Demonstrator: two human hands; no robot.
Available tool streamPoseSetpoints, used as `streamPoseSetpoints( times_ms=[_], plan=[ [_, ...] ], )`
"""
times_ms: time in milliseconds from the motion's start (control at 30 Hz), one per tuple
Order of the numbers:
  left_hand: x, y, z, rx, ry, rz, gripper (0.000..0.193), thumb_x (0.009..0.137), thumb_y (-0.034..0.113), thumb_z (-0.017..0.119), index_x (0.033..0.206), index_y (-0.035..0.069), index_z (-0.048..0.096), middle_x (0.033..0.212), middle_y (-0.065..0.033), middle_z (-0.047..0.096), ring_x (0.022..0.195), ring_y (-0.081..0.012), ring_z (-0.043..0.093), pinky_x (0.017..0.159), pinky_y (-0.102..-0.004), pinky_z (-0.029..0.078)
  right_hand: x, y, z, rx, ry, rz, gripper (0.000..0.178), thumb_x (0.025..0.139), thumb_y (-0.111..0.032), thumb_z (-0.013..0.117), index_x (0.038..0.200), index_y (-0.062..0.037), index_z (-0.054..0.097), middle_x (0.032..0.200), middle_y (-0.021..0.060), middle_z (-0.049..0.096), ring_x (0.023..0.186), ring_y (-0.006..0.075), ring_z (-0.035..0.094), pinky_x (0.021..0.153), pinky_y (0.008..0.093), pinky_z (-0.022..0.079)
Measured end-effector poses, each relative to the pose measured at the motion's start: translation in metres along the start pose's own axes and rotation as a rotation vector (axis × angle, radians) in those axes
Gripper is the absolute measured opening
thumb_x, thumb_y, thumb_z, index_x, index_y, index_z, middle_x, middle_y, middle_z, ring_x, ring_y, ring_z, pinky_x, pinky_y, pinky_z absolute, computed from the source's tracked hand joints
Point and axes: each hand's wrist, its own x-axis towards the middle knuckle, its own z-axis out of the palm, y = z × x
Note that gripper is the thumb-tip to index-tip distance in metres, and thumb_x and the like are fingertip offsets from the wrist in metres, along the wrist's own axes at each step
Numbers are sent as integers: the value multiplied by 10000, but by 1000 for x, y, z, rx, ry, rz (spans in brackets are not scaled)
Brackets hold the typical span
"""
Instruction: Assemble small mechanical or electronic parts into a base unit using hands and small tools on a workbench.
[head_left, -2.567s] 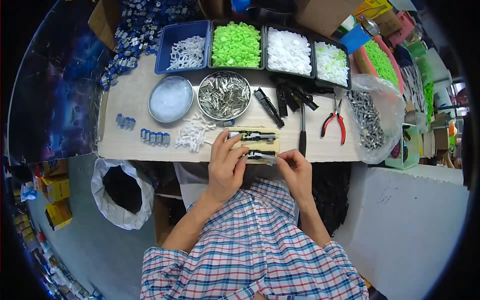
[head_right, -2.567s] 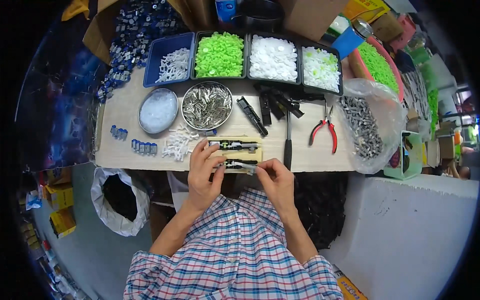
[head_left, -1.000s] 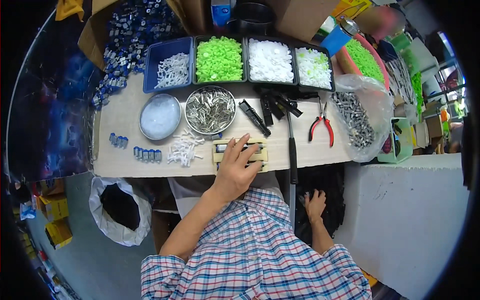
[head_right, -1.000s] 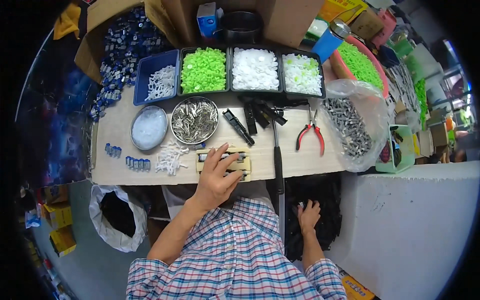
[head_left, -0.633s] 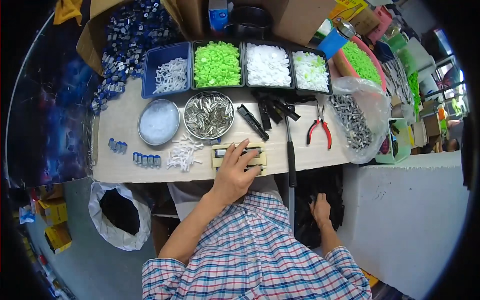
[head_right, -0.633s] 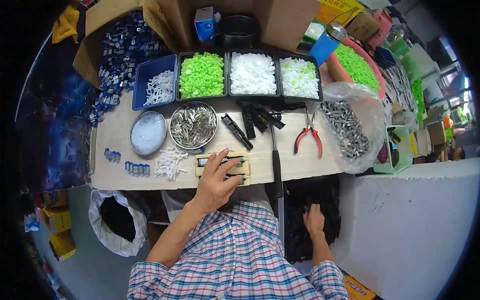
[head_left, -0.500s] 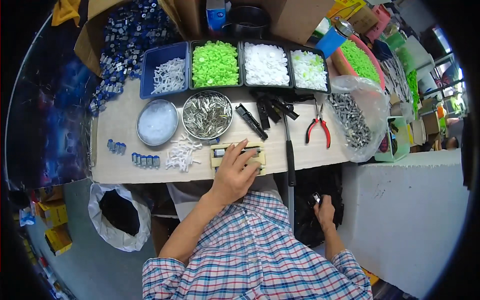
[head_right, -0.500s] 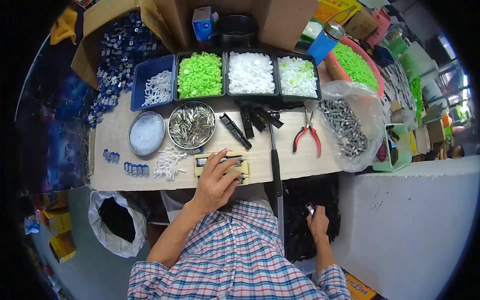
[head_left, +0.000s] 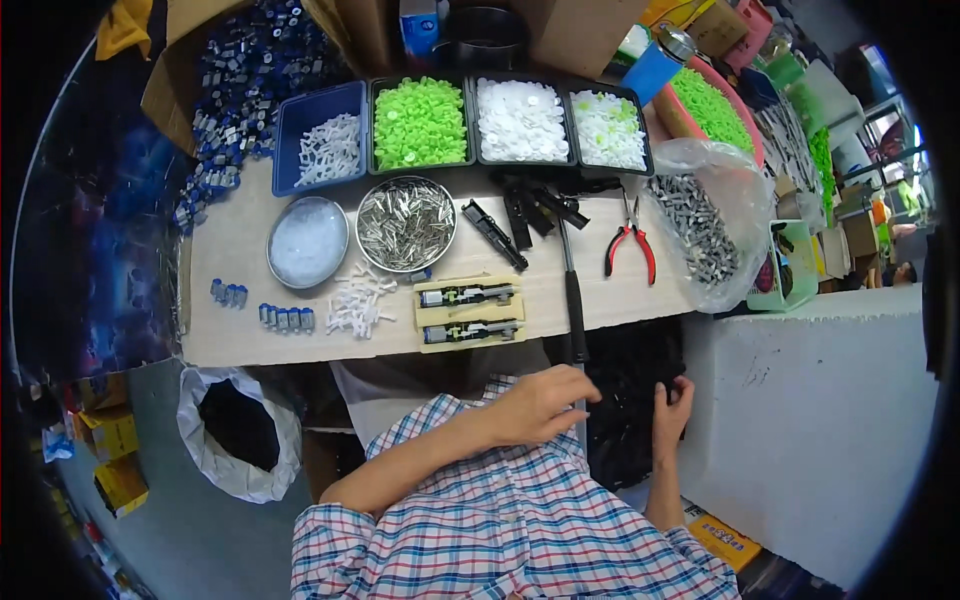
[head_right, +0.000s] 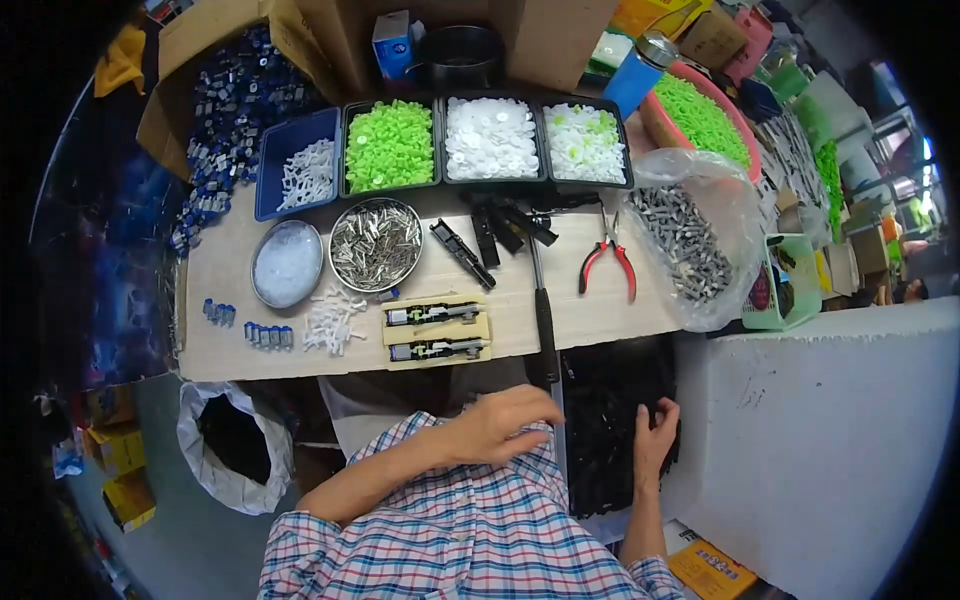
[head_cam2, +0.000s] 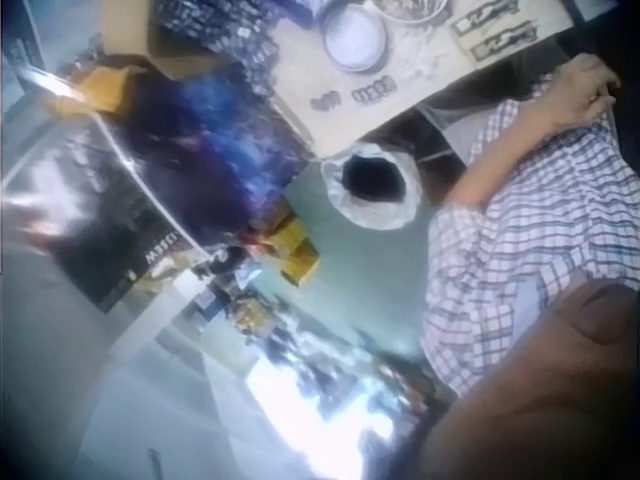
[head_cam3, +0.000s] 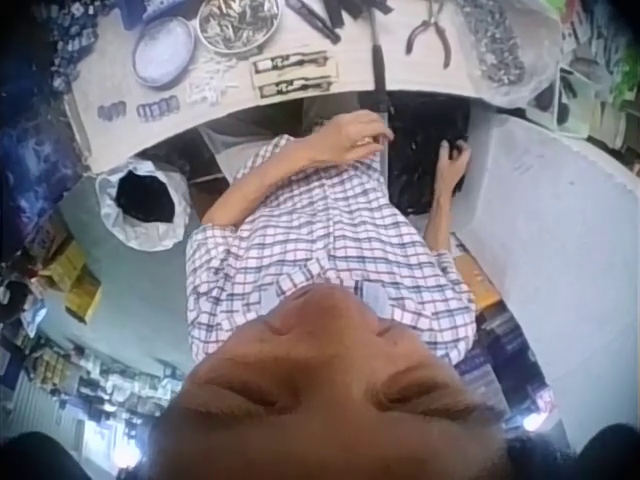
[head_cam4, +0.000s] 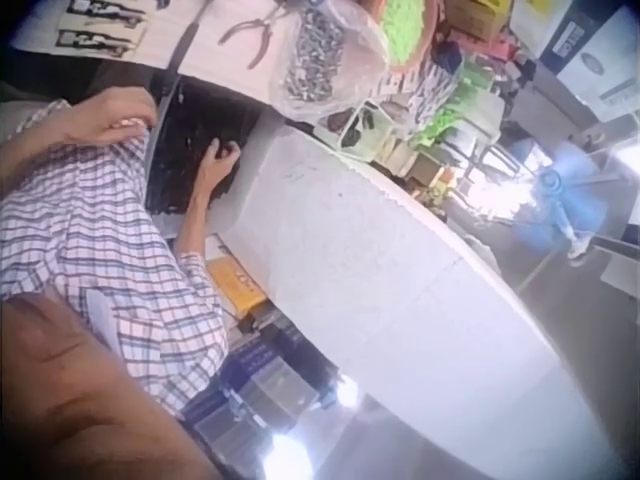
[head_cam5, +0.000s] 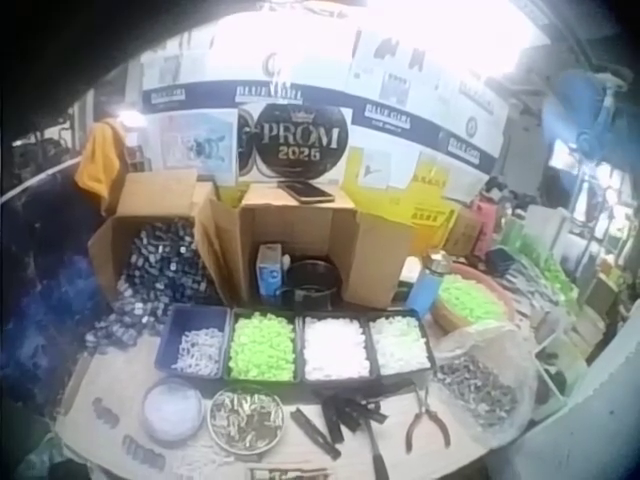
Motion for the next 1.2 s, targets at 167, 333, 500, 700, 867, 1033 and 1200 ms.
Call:
streamPoseSetpoints(
  times_ms=[167,333,500,700,867,1033,1200],
  plan=[
    [18,12,21,119,217,111,617,902,117,715,1445,0,445,1290,-214,592,1204,-387,570,1023,-447,472,1,-123,-18,635,-296,109,330,894,9,671,1181,-46,517,971,-15,517,855,38,518,757,181,430],
    [10,37,-13,-433,-34,-528,635,1005,74,564,1540,-43,241,1260,-202,608,998,-281,687,835,-382,560,-21,-170,31,1037,-707,131,391,907,46,634,1278,-4,520,1166,44,569,995,107,592,875,248,500],
    [-39,37,-32,-359,497,-478,511,1002,50,536,1472,-36,355,1064,-160,698,788,-158,657,713,-298,544,-30,-215,71,1007,-773,-107,347,1011,-74,553,1344,10,502,1110,62,586,957,123,582,850,283,492],
    [-64,39,-45,-764,679,-594,258,984,89,637,1214,0,561,939,-59,665,676,-62,534,554,-193,409,-34,-258,98,1537,-936,24,421,1000,-249,659,1316,-36,480,1192,98,519,1228,262,550,1106,460,428],
    [-71,47,-54,-965,739,-628,212,952,96,694,1121,17,594,799,-7,592,587,-42,472,497,-186,327,-41,-251,107,1526,-997,-35,382,978,-182,685,1287,-58,499,1176,141,622,1398,334,452,1207,524,310],
    [-85,43,-65,-837,825,-571,179,928,80,724,1066,38,619,807,-45,634,607,-54,508,517,-195,372,-23,-238,93,1289,-999,-38,443,882,-107,762,1225,-11,498,1230,195,615,1257,360,589,1114,508,447],
    [-78,44,-67,-452,795,-558,187,931,69,725,1089,13,641,875,-9,662,743,-45,572,661,-191,451,-21,-245,98,1332,-944,82,421,937,-41,664,1314,-6,479,1223,169,597,1214,303,615,1048,447,507]
  ],
)
